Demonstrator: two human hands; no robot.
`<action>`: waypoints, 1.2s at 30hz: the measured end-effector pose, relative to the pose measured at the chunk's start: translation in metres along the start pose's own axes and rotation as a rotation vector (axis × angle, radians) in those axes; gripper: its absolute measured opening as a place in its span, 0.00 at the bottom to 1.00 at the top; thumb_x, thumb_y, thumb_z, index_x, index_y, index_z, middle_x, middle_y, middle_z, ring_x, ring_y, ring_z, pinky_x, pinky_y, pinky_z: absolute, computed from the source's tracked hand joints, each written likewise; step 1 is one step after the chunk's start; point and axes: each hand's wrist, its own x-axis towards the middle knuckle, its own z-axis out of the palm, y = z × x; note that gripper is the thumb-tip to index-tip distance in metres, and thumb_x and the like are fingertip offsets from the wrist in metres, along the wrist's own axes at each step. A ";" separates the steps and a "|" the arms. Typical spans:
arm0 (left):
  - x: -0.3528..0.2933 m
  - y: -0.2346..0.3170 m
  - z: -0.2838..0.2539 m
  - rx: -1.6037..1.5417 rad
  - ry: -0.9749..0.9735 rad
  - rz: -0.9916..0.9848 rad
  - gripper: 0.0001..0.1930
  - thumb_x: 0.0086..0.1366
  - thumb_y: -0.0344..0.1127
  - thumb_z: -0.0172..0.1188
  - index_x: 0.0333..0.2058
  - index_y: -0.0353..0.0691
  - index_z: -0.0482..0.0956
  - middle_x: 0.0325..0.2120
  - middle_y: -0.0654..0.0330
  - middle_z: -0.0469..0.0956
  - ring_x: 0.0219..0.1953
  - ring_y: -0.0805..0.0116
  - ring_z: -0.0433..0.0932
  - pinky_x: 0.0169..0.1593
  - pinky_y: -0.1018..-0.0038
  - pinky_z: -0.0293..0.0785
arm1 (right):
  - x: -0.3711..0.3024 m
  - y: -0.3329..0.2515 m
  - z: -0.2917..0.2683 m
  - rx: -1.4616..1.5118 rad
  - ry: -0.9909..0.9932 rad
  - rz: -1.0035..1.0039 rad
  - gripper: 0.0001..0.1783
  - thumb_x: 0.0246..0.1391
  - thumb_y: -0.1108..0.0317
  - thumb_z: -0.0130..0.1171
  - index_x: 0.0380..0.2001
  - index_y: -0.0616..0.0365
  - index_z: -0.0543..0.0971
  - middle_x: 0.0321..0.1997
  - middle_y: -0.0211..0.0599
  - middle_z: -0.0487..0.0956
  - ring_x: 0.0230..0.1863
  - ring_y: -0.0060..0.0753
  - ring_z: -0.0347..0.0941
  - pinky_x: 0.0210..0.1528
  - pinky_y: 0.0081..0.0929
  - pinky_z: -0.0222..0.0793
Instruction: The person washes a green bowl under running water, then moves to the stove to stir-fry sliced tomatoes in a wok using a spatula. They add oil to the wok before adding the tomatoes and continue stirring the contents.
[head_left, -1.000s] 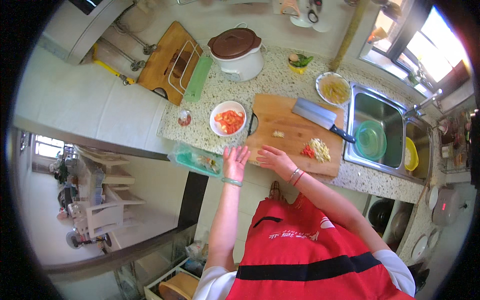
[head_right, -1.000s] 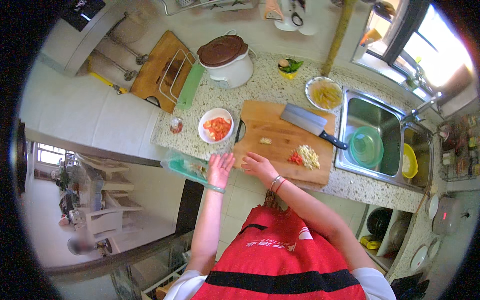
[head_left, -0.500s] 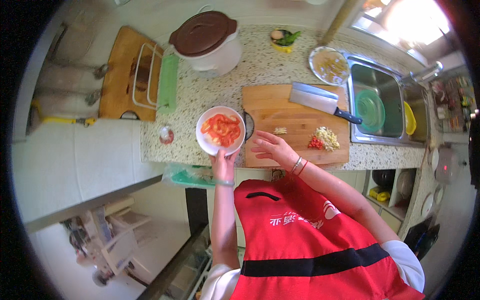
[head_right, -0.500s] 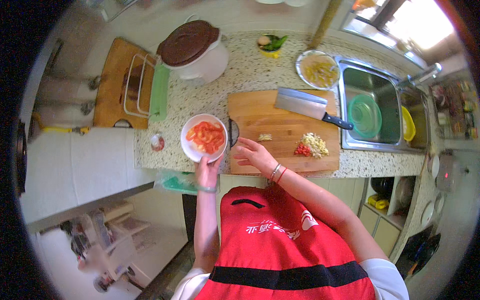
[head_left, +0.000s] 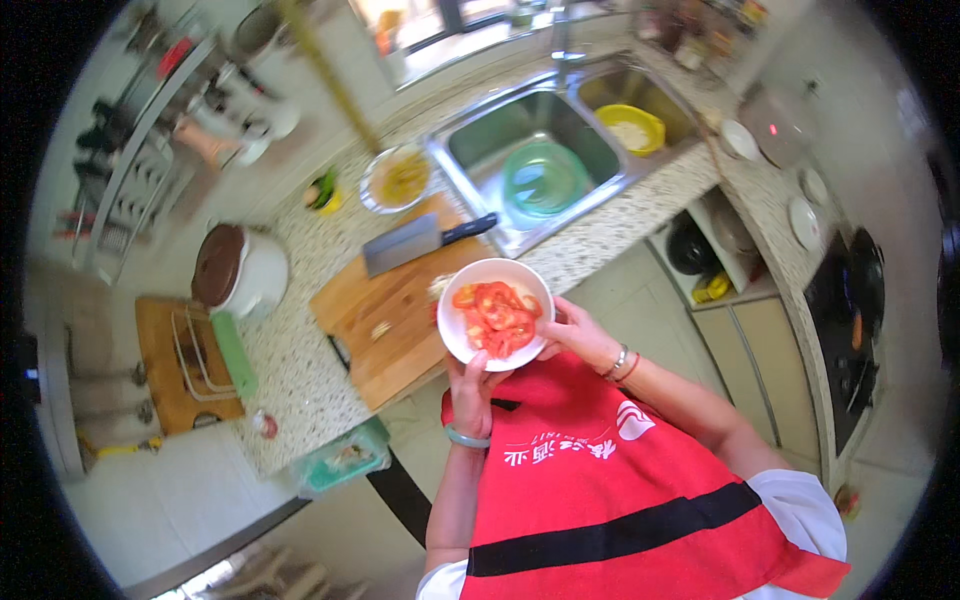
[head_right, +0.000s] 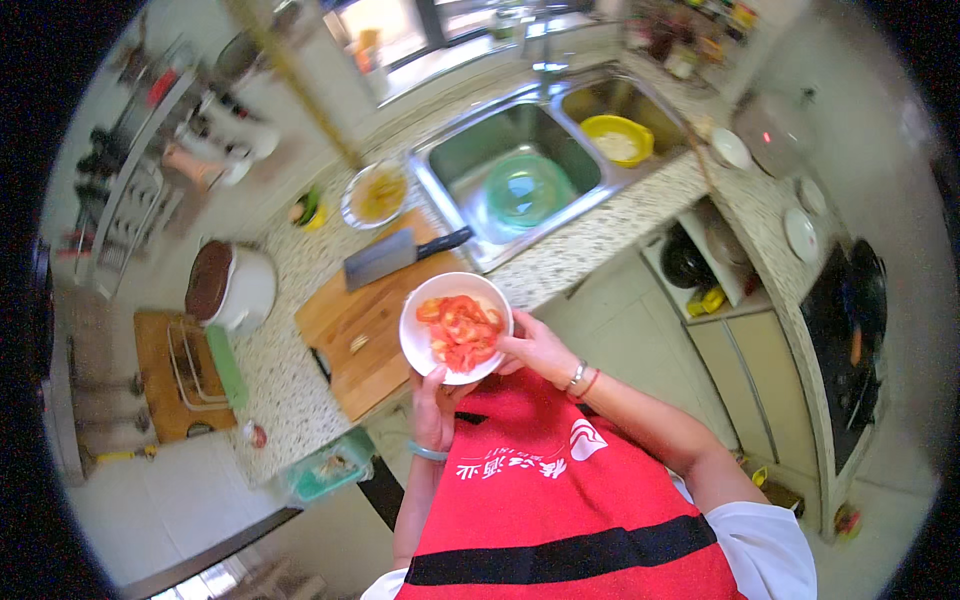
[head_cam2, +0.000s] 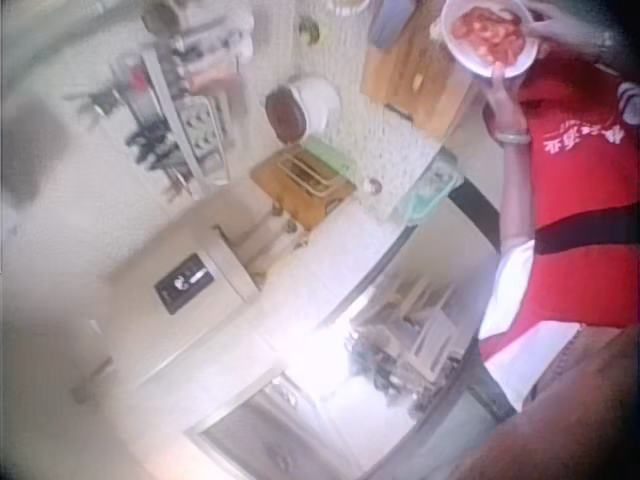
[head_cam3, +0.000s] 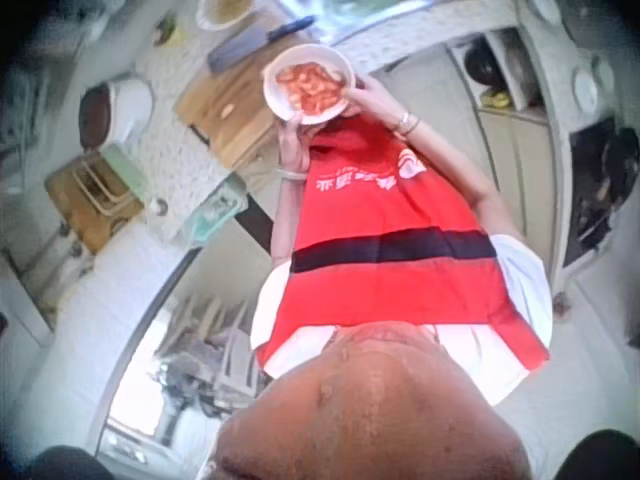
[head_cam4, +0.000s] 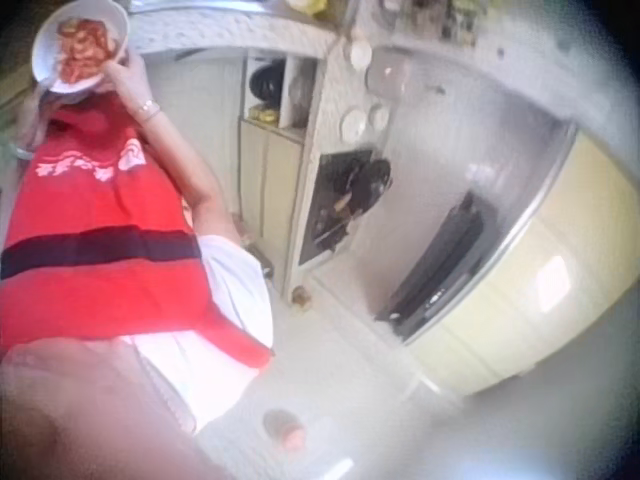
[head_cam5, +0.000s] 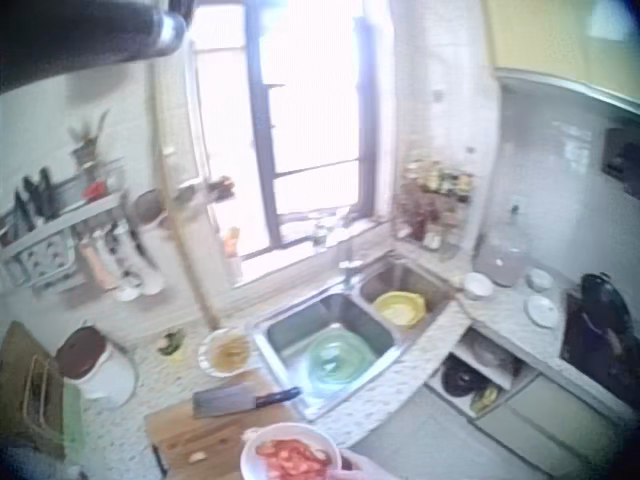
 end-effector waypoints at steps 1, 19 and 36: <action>0.001 -0.019 0.022 0.011 -0.062 -0.029 0.27 0.61 0.31 0.54 0.56 0.43 0.53 0.52 0.53 0.65 0.49 0.59 0.72 0.46 0.63 0.77 | -0.023 -0.002 -0.028 0.018 0.050 -0.025 0.27 0.55 0.68 0.55 0.56 0.61 0.61 0.42 0.40 0.76 0.36 0.29 0.77 0.34 0.23 0.78; -0.065 -0.240 0.447 0.348 -0.859 -0.737 0.29 0.63 0.43 0.47 0.60 0.38 0.55 0.56 0.52 0.65 0.55 0.59 0.70 0.50 0.63 0.75 | -0.389 -0.076 -0.310 0.370 0.964 -0.393 0.28 0.61 0.56 0.50 0.58 0.61 0.61 0.39 0.41 0.78 0.31 0.29 0.78 0.33 0.21 0.74; -0.032 -0.381 0.706 0.629 -0.986 -0.679 0.28 0.62 0.49 0.51 0.56 0.40 0.61 0.50 0.54 0.69 0.50 0.59 0.72 0.42 0.62 0.79 | -0.622 0.043 -0.661 -0.617 2.000 0.323 0.24 0.54 0.63 0.55 0.52 0.61 0.70 0.54 0.49 0.72 0.55 0.51 0.67 0.52 0.40 0.66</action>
